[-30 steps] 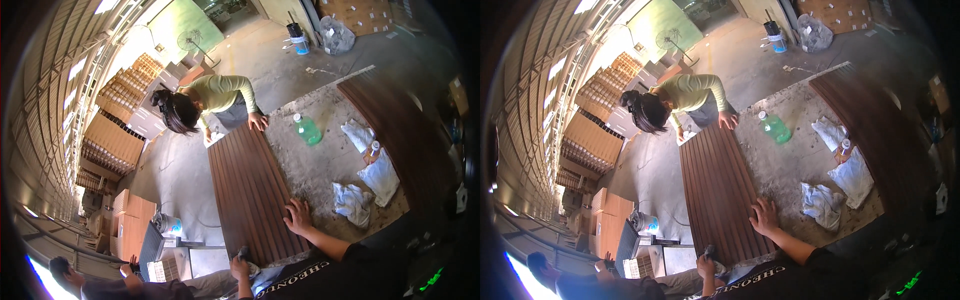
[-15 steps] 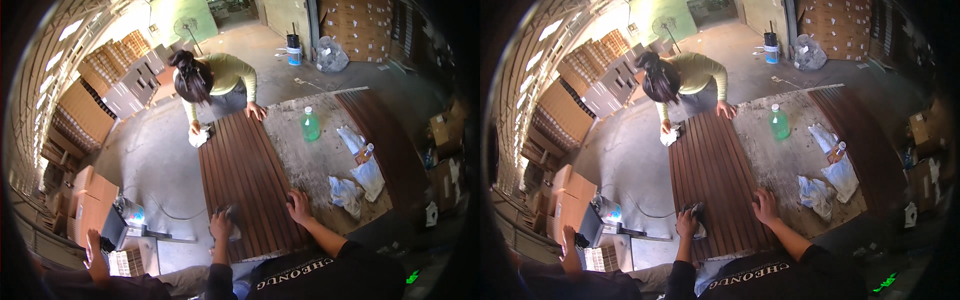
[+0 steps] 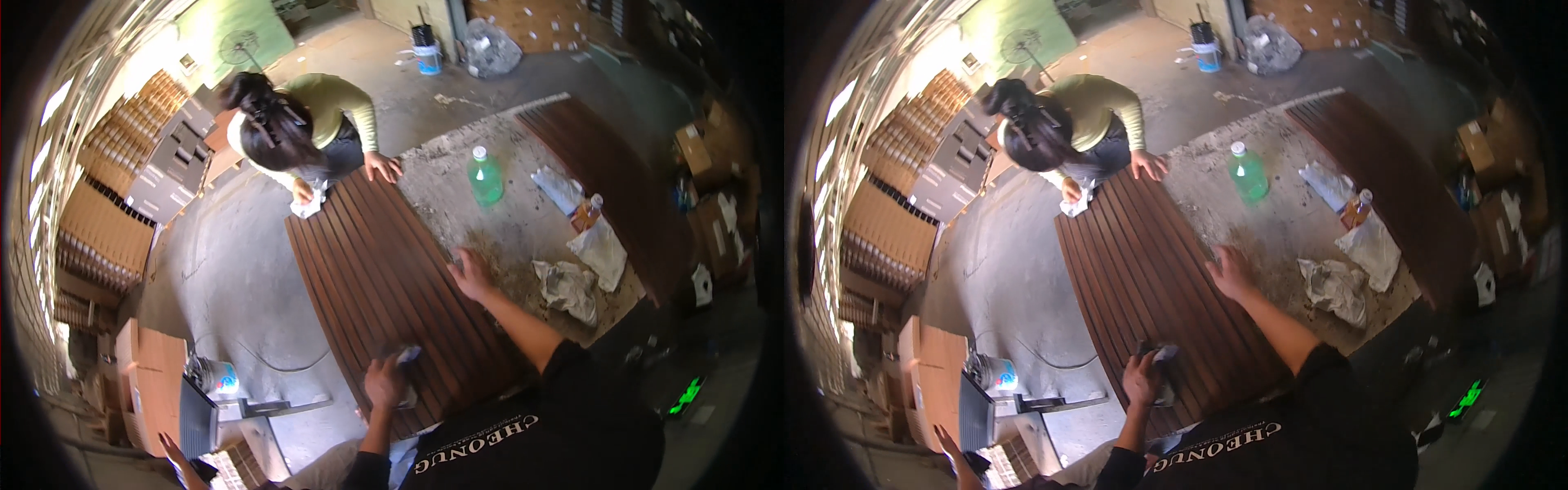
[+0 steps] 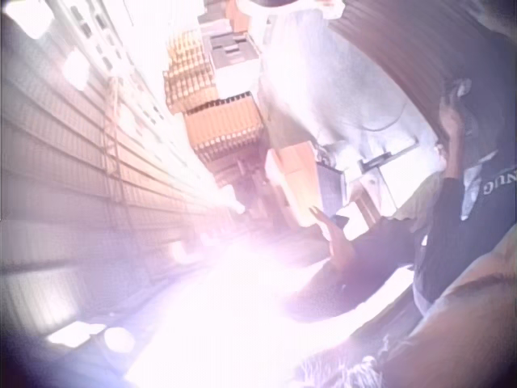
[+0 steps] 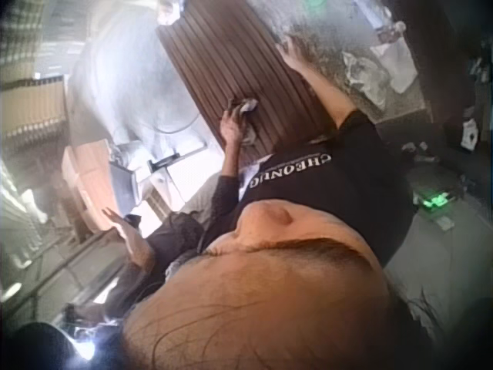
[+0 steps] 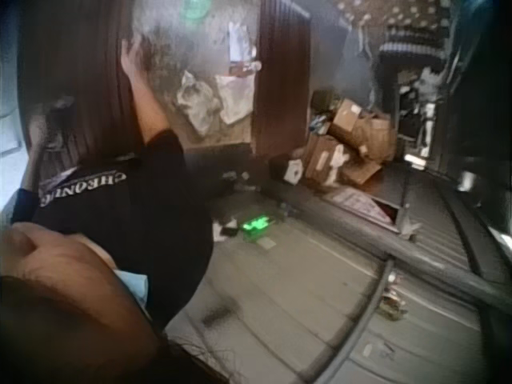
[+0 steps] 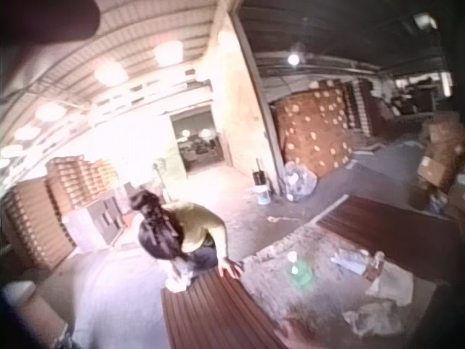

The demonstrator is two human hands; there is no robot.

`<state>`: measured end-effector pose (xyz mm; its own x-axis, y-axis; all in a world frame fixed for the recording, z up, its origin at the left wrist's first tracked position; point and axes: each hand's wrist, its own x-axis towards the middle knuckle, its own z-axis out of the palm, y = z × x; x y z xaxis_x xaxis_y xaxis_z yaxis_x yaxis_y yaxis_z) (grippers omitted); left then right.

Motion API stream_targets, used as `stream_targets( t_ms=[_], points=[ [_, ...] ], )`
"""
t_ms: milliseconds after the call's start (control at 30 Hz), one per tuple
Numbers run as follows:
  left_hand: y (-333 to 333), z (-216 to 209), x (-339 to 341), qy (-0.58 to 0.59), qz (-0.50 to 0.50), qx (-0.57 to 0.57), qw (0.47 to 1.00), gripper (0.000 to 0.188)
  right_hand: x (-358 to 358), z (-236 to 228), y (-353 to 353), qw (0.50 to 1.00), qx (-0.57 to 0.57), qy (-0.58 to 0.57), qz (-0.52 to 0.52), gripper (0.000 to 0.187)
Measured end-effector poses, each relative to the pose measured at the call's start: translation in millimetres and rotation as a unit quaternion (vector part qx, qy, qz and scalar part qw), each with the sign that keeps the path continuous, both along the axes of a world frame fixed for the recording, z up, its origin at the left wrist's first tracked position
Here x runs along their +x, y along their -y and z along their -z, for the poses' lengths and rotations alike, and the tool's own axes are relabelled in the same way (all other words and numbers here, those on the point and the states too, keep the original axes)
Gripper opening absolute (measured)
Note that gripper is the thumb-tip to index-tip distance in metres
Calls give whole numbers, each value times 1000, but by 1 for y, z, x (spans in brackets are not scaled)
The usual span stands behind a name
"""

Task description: The person cleans wooden slat panels by wiping the surface with a cloth, handling a bottle of liquid, and placing the panels aside with others in a warehouse setting.

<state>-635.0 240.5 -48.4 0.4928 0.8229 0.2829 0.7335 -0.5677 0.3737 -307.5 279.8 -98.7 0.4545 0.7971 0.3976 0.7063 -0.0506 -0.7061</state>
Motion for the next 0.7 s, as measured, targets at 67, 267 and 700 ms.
stream_targets(
  t_ms=[67, 267, 700],
  points=[
    [-2, -1, 19, -22, 46, -7, 999, 30, -7, -13, -37, 992, -119, -16, 36, 42],
    [-91, 22, 54, -72, 71, 52, 993, 30, -30, 11, -52, 979, -181, 84, 49, 40],
    [-151, 16, 92, -61, 61, 45, 995, 29, -29, -4, -50, 982, -169, 77, 47, 33]
  ],
)
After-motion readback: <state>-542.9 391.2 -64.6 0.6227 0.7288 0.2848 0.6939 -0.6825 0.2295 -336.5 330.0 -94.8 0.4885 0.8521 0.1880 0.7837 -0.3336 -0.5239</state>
